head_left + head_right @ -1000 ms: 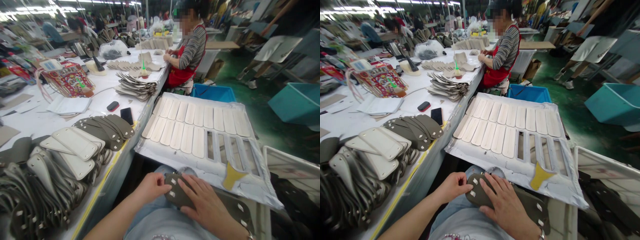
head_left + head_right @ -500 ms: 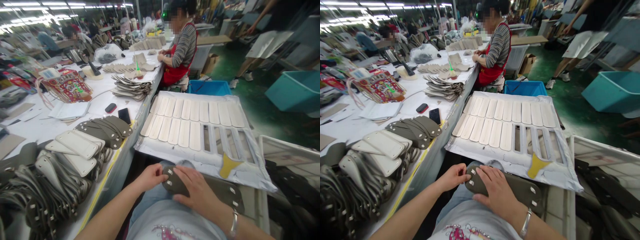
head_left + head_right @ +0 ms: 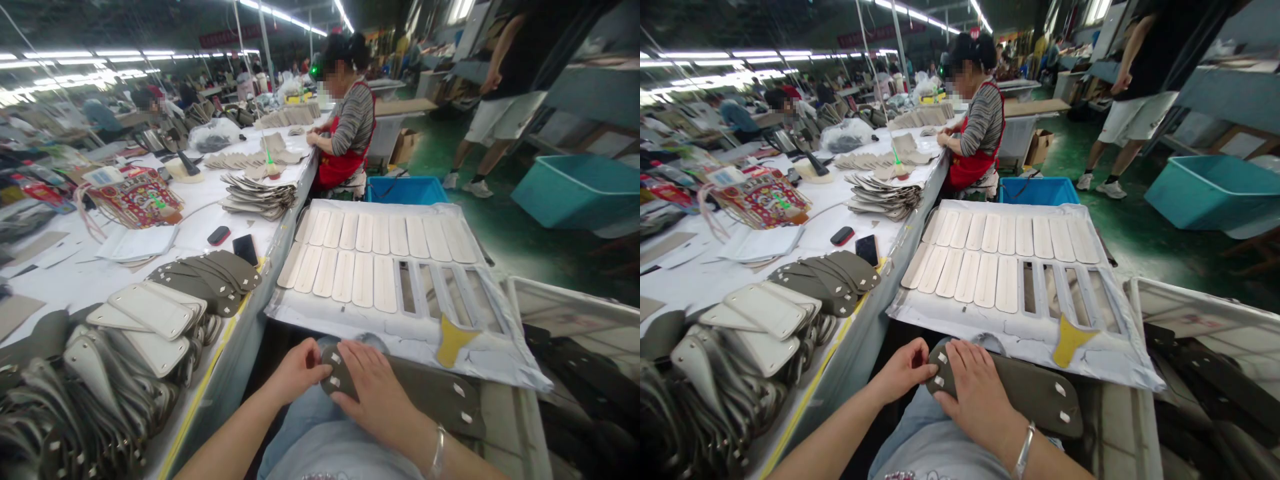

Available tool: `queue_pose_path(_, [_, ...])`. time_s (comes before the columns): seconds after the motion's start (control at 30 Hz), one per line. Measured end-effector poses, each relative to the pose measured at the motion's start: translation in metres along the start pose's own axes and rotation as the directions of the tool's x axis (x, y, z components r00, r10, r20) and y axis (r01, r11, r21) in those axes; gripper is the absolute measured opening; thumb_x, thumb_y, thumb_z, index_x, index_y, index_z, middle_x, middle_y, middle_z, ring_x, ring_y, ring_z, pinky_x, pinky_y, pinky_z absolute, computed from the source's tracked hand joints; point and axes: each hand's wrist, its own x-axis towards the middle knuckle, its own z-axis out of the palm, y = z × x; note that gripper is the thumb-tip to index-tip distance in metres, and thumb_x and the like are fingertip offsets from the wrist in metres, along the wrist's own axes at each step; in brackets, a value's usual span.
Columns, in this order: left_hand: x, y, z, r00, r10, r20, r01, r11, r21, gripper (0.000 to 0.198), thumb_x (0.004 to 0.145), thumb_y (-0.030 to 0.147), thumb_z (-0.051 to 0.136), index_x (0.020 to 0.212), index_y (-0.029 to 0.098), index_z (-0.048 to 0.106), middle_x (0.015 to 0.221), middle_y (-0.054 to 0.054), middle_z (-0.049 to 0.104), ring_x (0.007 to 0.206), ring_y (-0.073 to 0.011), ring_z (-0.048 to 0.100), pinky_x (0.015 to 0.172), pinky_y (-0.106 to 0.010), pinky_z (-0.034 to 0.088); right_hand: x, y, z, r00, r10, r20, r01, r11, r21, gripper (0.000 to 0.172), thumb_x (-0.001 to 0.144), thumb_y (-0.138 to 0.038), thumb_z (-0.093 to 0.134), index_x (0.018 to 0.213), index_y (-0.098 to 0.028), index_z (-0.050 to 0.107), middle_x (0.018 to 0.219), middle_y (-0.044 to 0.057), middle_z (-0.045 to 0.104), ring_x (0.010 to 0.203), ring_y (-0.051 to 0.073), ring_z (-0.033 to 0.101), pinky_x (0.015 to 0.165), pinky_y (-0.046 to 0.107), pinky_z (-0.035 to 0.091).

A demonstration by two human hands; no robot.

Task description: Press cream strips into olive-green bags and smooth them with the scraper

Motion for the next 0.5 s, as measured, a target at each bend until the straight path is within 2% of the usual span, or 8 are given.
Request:
queue_pose_path(0.1, [0.001, 0.003, 0.000, 1.000, -0.002, 0.029, 0.003, 1.000, -0.012, 0.022, 0.074, 0.029, 0.061, 0.080, 0.020, 0.042, 0.059, 0.008, 0.045, 0.050, -0.0081, 0.045, 0.047, -0.019, 0.037, -0.005, 0.013, -0.006, 0.997, -0.032, 0.074, 0.029, 0.999, 0.043, 0.076, 0.069, -0.042, 0.064, 0.135, -0.015, 0.036, 0.137, 0.012, 0.040, 0.125, 0.029, 0.034, 0.104, 0.048, 0.027])
queue_pose_path(0.17, [0.000, 0.006, -0.004, 1.000, -0.005, 0.024, 0.003, 0.995, 0.096, 0.023, 0.075, 0.029, 0.060, 0.091, 0.020, 0.045, 0.065, 0.006, 0.049, 0.056, -0.0102, 0.049, 0.052, -0.021, 0.041, -0.015, 0.028, -0.013, 0.993, -0.036, 0.112, 0.030, 0.998, 0.052, 0.080, 0.067, -0.042, 0.066, 0.136, -0.018, 0.034, 0.139, 0.012, 0.037, 0.125, 0.030, 0.033, 0.105, 0.048, 0.026])
queue_pose_path(0.27, [-0.002, 0.017, -0.012, 0.999, 0.032, 0.019, -0.037, 0.925, 0.379, 0.043, 0.073, 0.029, 0.060, 0.113, 0.021, 0.047, 0.094, -0.004, 0.059, 0.086, -0.0183, 0.057, 0.076, -0.031, 0.046, -0.040, 0.058, -0.031, 0.988, 0.015, 0.152, -0.021, 0.999, 0.035, 0.086, 0.062, -0.039, 0.071, 0.136, -0.018, 0.034, 0.139, 0.012, 0.037, 0.125, 0.031, 0.033, 0.105, 0.049, 0.024])
queue_pose_path(0.33, [0.001, 0.030, -0.011, 0.994, 0.091, 0.058, -0.108, 0.828, 0.550, 0.054, 0.072, 0.030, 0.061, 0.122, 0.022, 0.044, 0.121, -0.009, 0.051, 0.112, -0.0241, 0.047, 0.095, -0.039, 0.038, -0.061, 0.079, -0.046, 0.983, 0.055, 0.177, -0.061, 0.998, 0.029, 0.090, 0.058, -0.038, 0.074, 0.136, -0.017, 0.034, 0.138, 0.013, 0.038, 0.125, 0.032, 0.033, 0.106, 0.048, 0.023])
queue_pose_path(0.4, [0.008, 0.044, 0.001, 0.978, 0.148, 0.150, -0.210, 0.705, 0.677, 0.062, 0.070, 0.033, 0.061, 0.127, 0.021, 0.041, 0.135, -0.010, 0.041, 0.125, -0.0265, 0.034, 0.105, -0.044, 0.025, -0.081, 0.097, -0.060, 0.977, 0.102, 0.188, -0.110, 0.993, 0.036, 0.093, 0.055, -0.039, 0.075, 0.135, -0.014, 0.035, 0.136, 0.014, 0.040, 0.124, 0.031, 0.035, 0.105, 0.046, 0.024])
queue_pose_path(0.5, [0.020, 0.061, 0.043, 0.924, 0.141, 0.356, -0.373, 0.543, 0.752, 0.080, 0.061, 0.038, 0.067, 0.132, 0.021, 0.035, 0.138, -0.010, 0.039, 0.127, -0.0295, 0.031, 0.108, -0.049, 0.015, -0.100, 0.114, -0.072, 0.968, 0.164, 0.189, -0.179, 0.982, 0.064, 0.094, 0.052, -0.042, 0.076, 0.131, -0.009, 0.038, 0.131, 0.017, 0.044, 0.120, 0.031, 0.038, 0.104, 0.043, 0.027])
